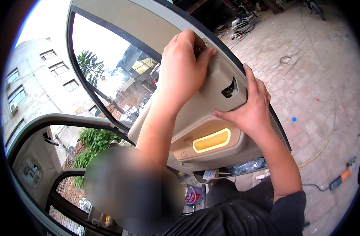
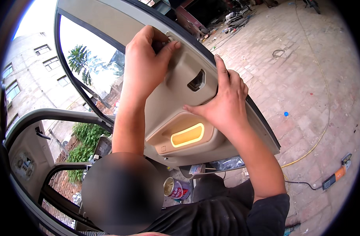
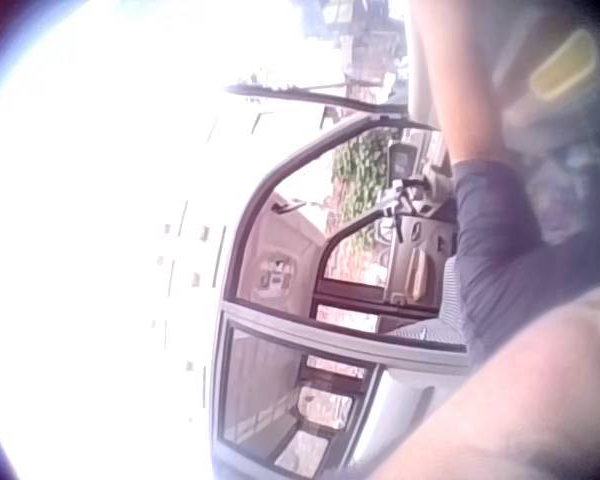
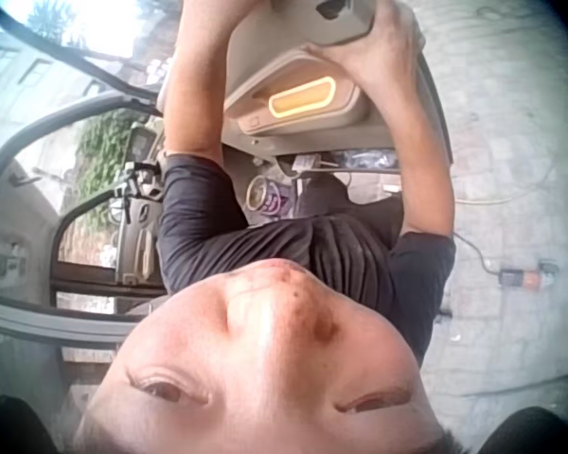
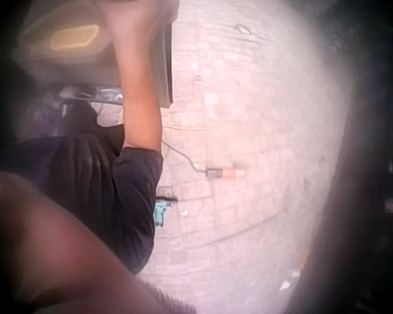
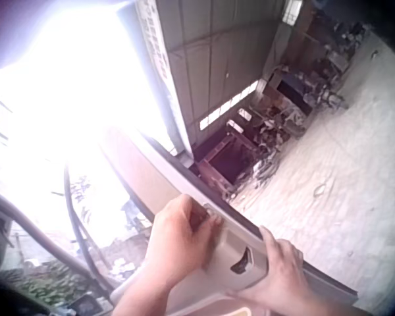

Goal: The person installs a beige car door panel onto the driver's side door frame. They align the panel, insert plastic fasteners into the mounting holes, and use a power drill to secure the door handle mechanism. The person repeatedly checks the fit and tightens the fasteners to complete the installation.

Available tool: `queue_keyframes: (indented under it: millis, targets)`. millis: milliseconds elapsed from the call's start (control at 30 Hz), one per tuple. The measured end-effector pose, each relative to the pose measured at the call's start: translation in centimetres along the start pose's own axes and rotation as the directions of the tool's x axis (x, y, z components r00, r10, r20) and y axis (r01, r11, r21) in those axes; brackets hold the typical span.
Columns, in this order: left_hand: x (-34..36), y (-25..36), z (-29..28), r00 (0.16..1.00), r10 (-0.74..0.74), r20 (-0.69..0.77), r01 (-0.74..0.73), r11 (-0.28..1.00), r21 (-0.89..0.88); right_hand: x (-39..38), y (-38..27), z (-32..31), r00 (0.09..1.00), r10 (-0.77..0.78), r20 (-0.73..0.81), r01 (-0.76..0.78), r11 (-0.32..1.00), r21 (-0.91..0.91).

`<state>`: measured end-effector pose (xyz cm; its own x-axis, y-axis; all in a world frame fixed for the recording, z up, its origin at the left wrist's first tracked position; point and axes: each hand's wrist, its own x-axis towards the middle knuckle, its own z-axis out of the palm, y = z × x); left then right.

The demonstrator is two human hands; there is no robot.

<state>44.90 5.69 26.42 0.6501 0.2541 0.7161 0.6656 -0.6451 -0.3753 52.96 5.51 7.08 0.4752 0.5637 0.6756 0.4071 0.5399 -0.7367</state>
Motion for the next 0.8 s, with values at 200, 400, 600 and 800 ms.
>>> queue_keyframes:
  millis: [200, 400, 600, 800]
  targets:
    - [0.1, -0.3, -0.6, 0.988, 0.157, -0.009, -0.156, 0.987, 0.049, 0.0, -0.3, 0.1, 1.0, 0.017, 0.008, -0.017, 1.0, 0.01]
    - [-1.1, -0.3, -1.9, 0.997, 0.058, -0.058, -0.063, 0.993, -0.104, -0.2, -0.7, -0.1, 0.998, 0.03, 0.06, -0.034, 0.998, 0.061]
    - [-15.2, 0.9, -5.1, 0.92, 0.181, 0.347, 0.155, 0.646, -0.747, 0.5, 0.8, -0.2, 0.998, -0.027, -0.055, 0.027, 1.0, -0.005]
    - [-37.9, 6.8, 1.9, 0.256, 0.35, 0.901, 0.952, -0.255, -0.172, 0.5, -3.2, 0.0, 0.999, 0.045, 0.005, -0.046, 0.98, 0.196]
